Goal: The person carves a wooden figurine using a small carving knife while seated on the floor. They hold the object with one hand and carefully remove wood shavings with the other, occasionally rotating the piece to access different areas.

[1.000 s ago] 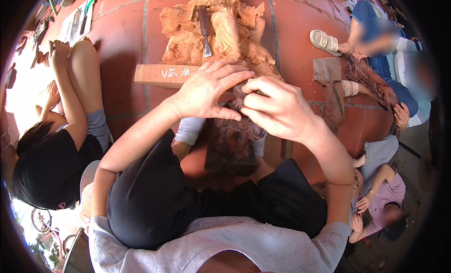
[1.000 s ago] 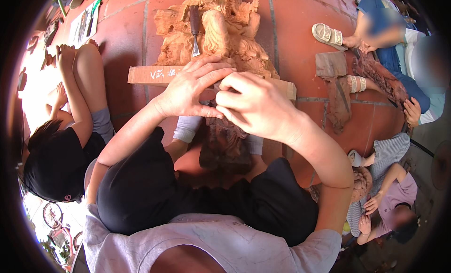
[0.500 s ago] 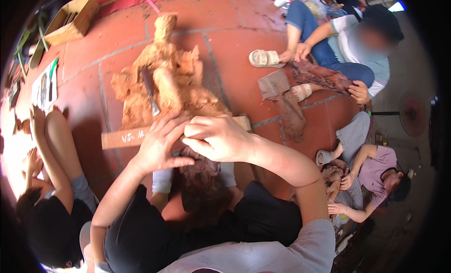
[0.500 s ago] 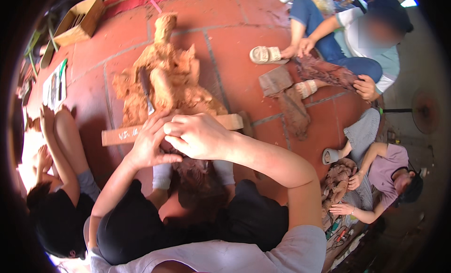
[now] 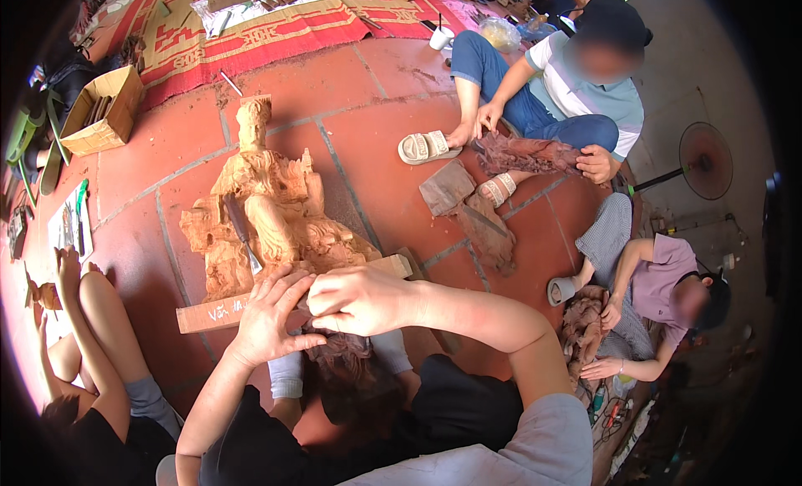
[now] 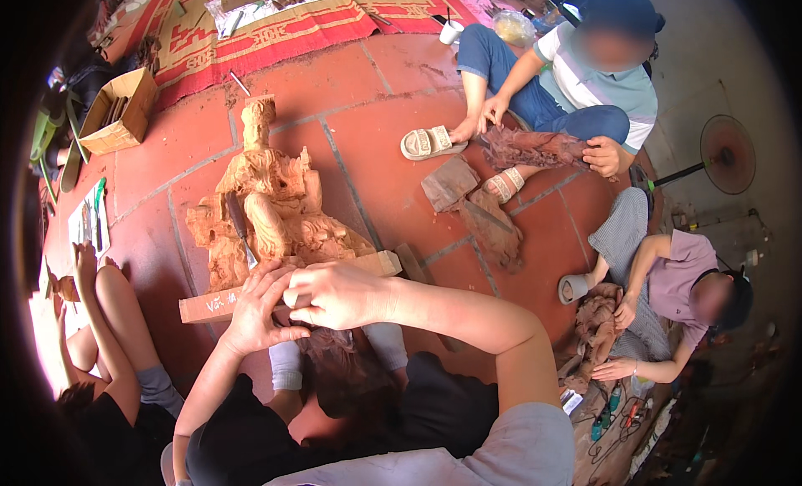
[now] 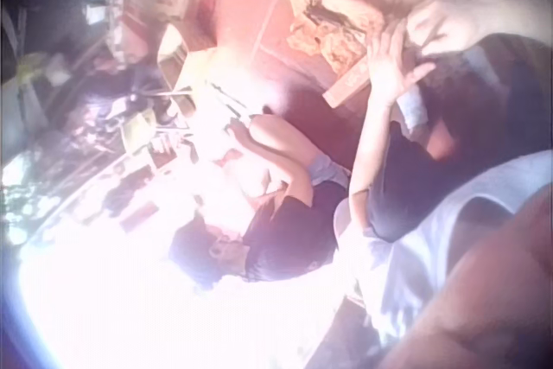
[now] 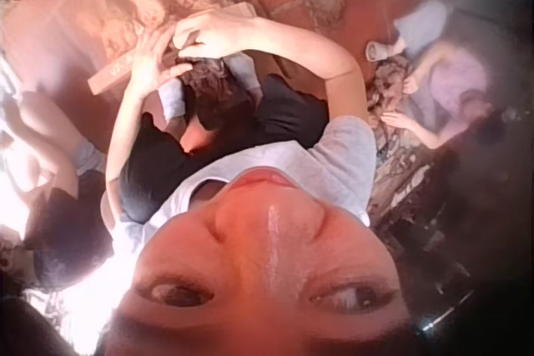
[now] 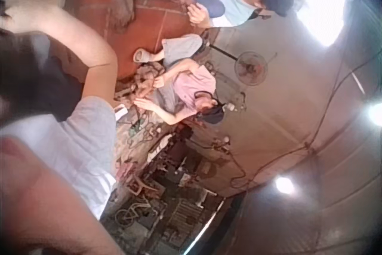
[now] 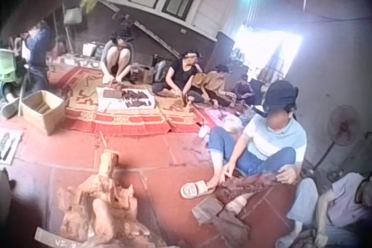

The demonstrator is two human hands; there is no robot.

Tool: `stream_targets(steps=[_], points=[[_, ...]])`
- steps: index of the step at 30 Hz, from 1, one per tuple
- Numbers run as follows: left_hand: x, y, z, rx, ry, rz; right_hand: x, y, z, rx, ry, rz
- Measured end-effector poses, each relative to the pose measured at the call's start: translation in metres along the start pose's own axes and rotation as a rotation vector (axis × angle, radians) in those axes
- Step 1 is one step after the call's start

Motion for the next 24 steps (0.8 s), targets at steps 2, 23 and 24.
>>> stream_targets(steps=[2,23,24], points=[[-0.001,-0.001,-0.001,-0.007,0.002,0.004,0.005,0.001,0.002,-0.086,0.030,-0.090],[-0.002,-0.002,0.000,0.008,-0.019,-0.001,-0.003,-0.031,0.007,0.058,0.133,0.230],[0.000,-0.002,0.001,0.010,-0.019,-0.007,-0.007,-0.037,0.009,0.062,0.143,0.254]])
Point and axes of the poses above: each hand's wrist, its own z-axis towards the middle knuckle, its own x-axis out of the palm, y = z × x, the point moved 8 cm from there along z, towards the middle knuckle, and after that the axes turned 9 degrees about x, right-handed, at the moved point
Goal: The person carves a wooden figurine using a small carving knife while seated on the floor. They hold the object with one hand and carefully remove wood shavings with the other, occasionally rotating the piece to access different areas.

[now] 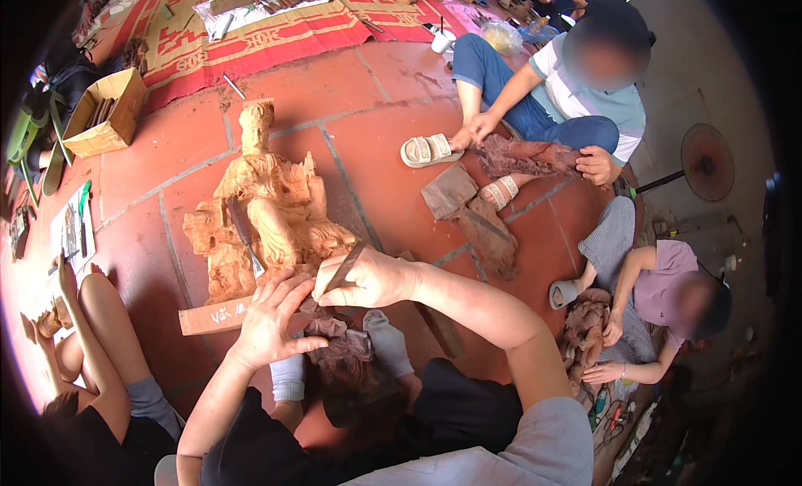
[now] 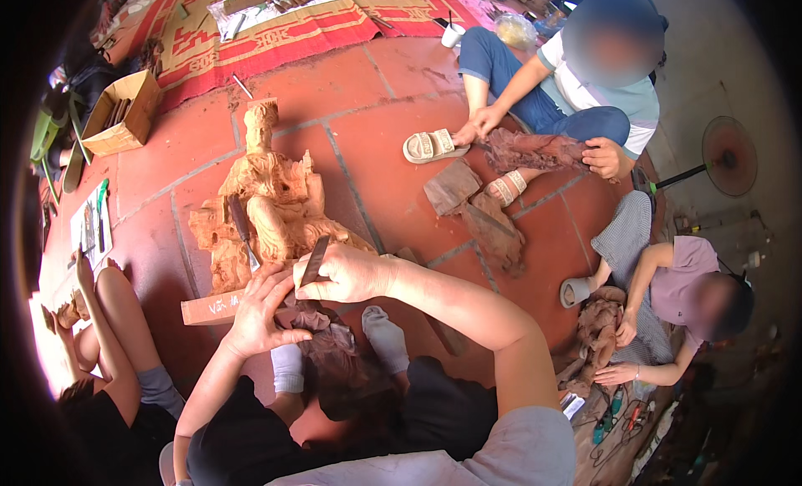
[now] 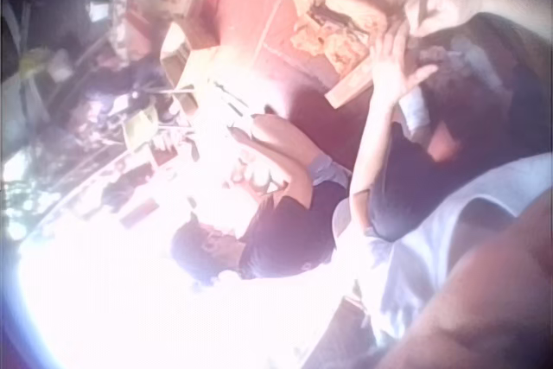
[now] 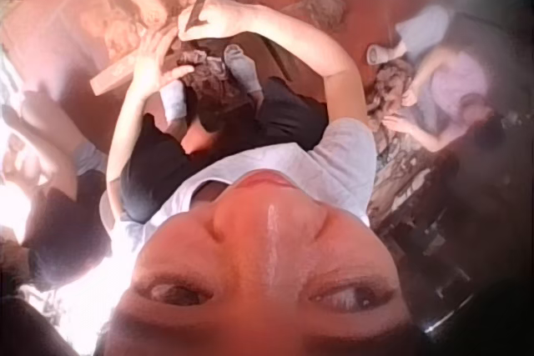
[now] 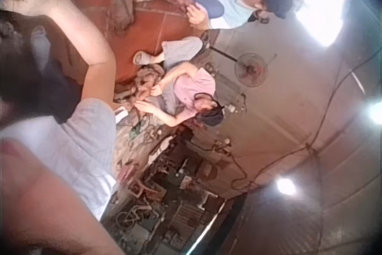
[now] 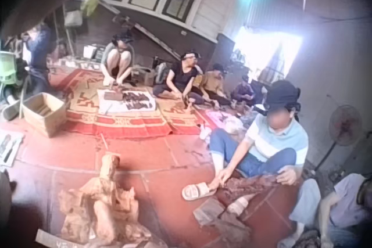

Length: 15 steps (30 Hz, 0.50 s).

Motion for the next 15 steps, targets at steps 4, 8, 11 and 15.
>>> stream_targets(steps=[4,8,11,15], points=[[-0.003,0.001,0.000,-0.011,0.014,-0.005,0.006,0.015,-0.005,-0.022,0.001,0.005],[-0.001,0.002,-0.001,-0.002,0.009,0.006,0.012,0.009,-0.005,-0.001,-0.029,-0.040],[-0.001,0.002,-0.002,-0.004,0.010,0.007,0.000,0.011,-0.001,-0.064,-0.095,-0.097],[-0.002,0.001,-0.001,0.006,0.015,0.013,0.018,0.028,-0.006,-0.097,-0.084,-0.172]])
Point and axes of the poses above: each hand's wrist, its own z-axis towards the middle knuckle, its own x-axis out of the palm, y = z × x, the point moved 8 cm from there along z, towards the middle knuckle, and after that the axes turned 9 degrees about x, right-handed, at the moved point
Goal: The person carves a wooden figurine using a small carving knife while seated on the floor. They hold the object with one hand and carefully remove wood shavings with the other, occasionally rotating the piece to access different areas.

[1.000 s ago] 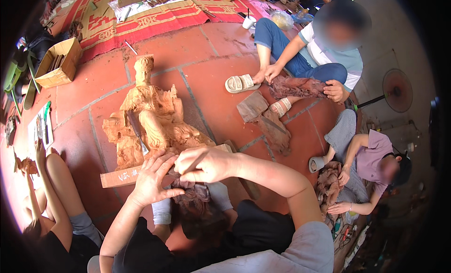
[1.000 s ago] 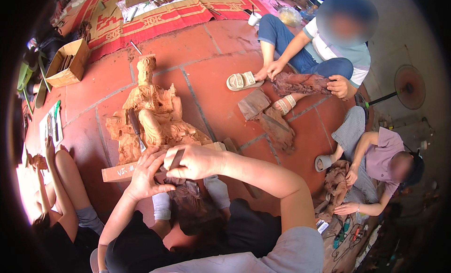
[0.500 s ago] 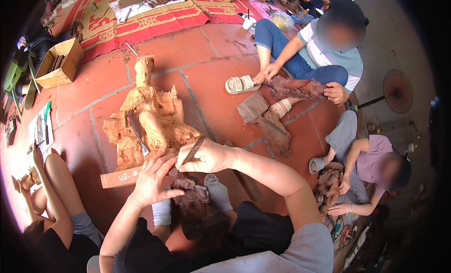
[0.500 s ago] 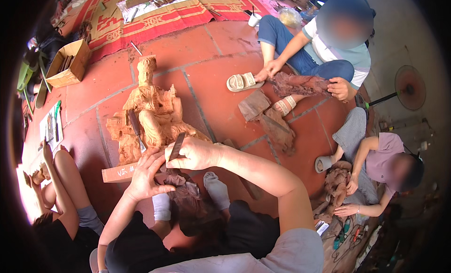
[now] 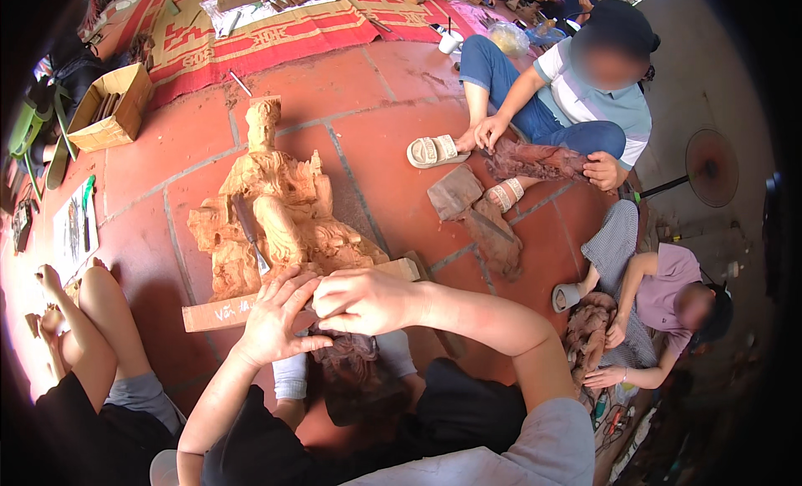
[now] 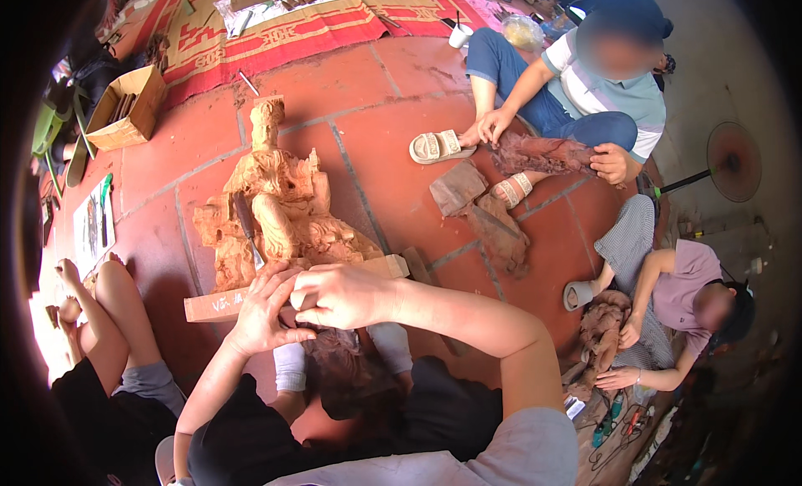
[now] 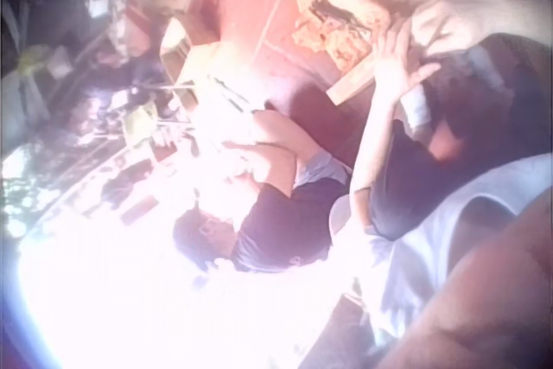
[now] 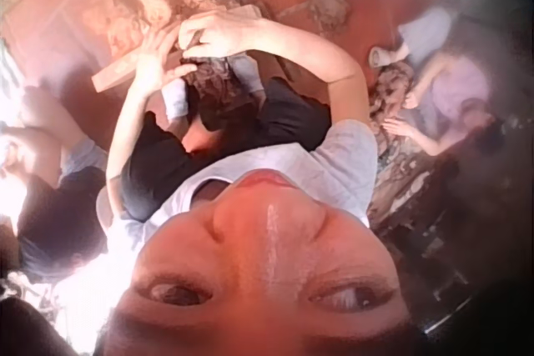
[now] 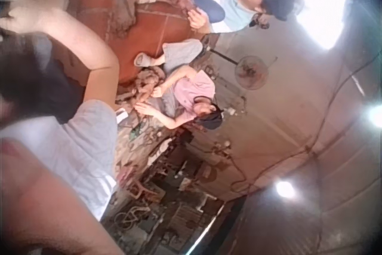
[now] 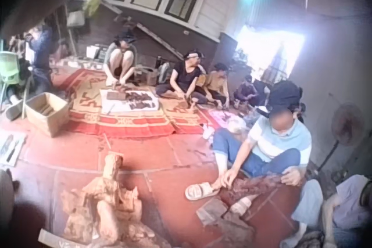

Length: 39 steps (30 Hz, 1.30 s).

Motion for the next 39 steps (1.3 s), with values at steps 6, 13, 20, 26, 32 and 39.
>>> stream_targets(steps=[6,13,20,26,32,39], points=[[0.001,-0.001,-0.001,-0.002,-0.005,0.006,-0.015,-0.017,0.010,0.147,-0.062,0.047],[0.002,0.003,-0.002,-0.020,-0.003,-0.008,0.018,0.005,0.001,-0.059,-0.051,-0.264],[0.001,0.004,-0.003,-0.064,-0.027,-0.063,0.000,0.007,0.005,0.059,-0.061,-0.106],[0.000,0.005,-0.004,-0.056,-0.040,-0.056,0.000,-0.008,0.011,0.171,-0.092,-0.030],[0.004,0.007,-0.006,-0.086,-0.014,-0.082,0.018,0.014,0.002,-0.029,-0.105,-0.247],[-0.002,0.002,-0.003,-0.063,-0.060,-0.058,0.002,-0.023,0.015,0.252,-0.079,0.014]])
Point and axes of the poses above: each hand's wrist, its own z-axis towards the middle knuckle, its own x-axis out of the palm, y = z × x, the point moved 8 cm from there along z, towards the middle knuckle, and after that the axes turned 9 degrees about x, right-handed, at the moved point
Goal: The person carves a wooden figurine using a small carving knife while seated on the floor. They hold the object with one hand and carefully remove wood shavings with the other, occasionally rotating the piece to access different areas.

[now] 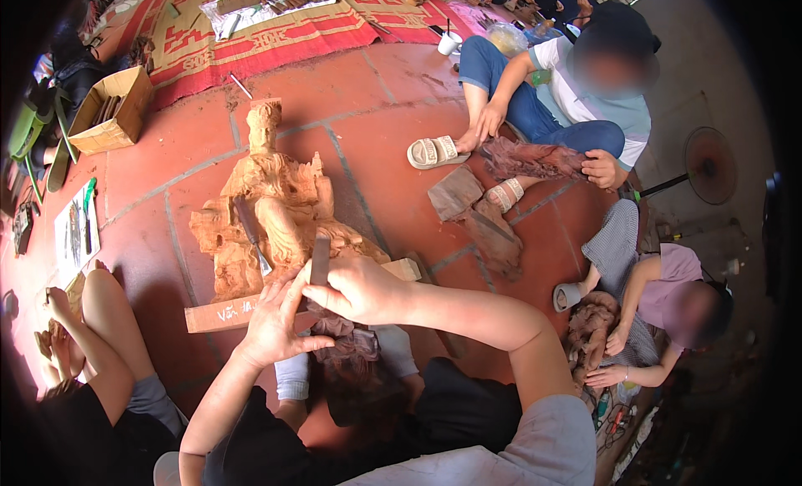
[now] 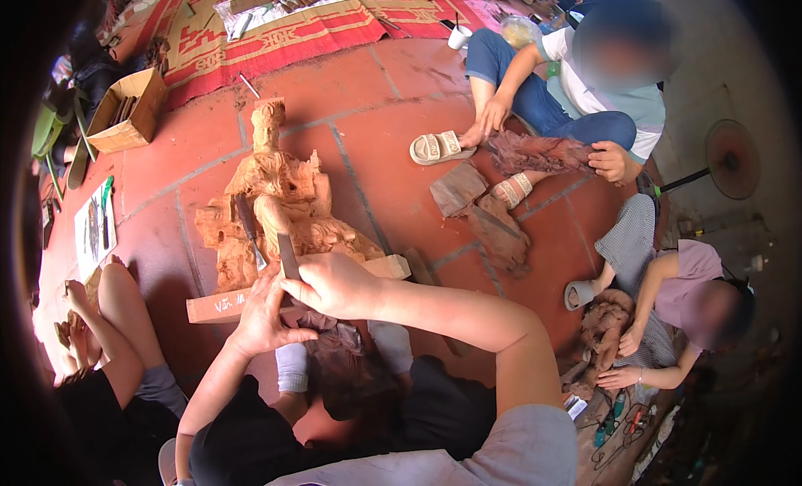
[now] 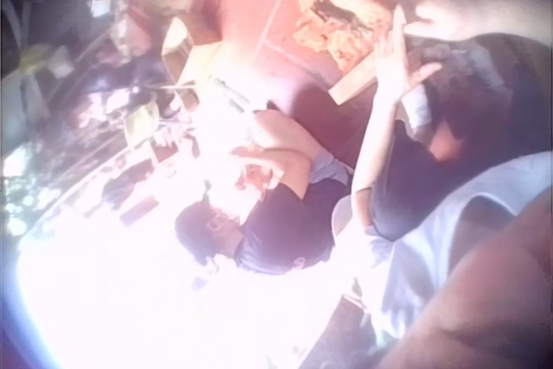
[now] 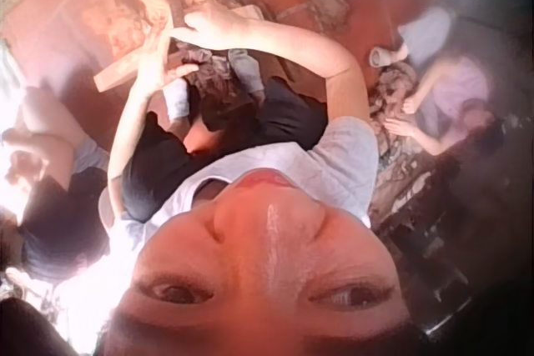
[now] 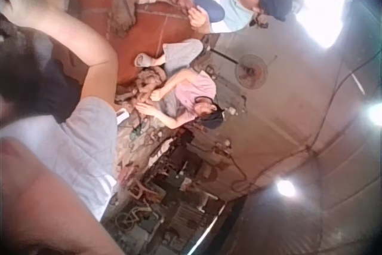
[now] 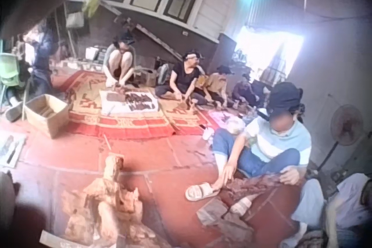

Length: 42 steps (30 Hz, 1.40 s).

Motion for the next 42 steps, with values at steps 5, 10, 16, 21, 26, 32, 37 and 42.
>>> stream_targets(steps=[5,10,16,21,26,32,37,42], points=[[0.005,0.004,-0.001,0.017,0.018,-0.088,0.021,0.030,-0.021,-0.231,-0.001,-0.351],[0.000,0.005,-0.005,0.005,-0.009,-0.015,-0.019,0.010,0.004,0.108,-0.047,-0.065],[0.001,0.008,-0.004,0.000,-0.020,-0.144,0.012,0.025,-0.017,-0.204,-0.093,-0.306],[-0.002,0.007,-0.008,-0.036,-0.017,-0.133,-0.021,0.011,-0.006,0.065,-0.104,0.101],[-0.001,0.006,-0.002,-0.010,-0.011,-0.117,0.009,0.034,-0.019,-0.246,-0.109,-0.241],[0.000,0.008,-0.003,-0.018,-0.020,-0.141,-0.012,0.008,-0.009,-0.017,-0.072,0.060],[-0.002,0.005,-0.002,-0.022,-0.033,-0.120,0.003,0.020,-0.013,-0.175,-0.052,-0.148],[-0.002,0.008,-0.003,-0.029,-0.039,-0.136,-0.001,0.014,-0.013,-0.115,0.034,0.014]])
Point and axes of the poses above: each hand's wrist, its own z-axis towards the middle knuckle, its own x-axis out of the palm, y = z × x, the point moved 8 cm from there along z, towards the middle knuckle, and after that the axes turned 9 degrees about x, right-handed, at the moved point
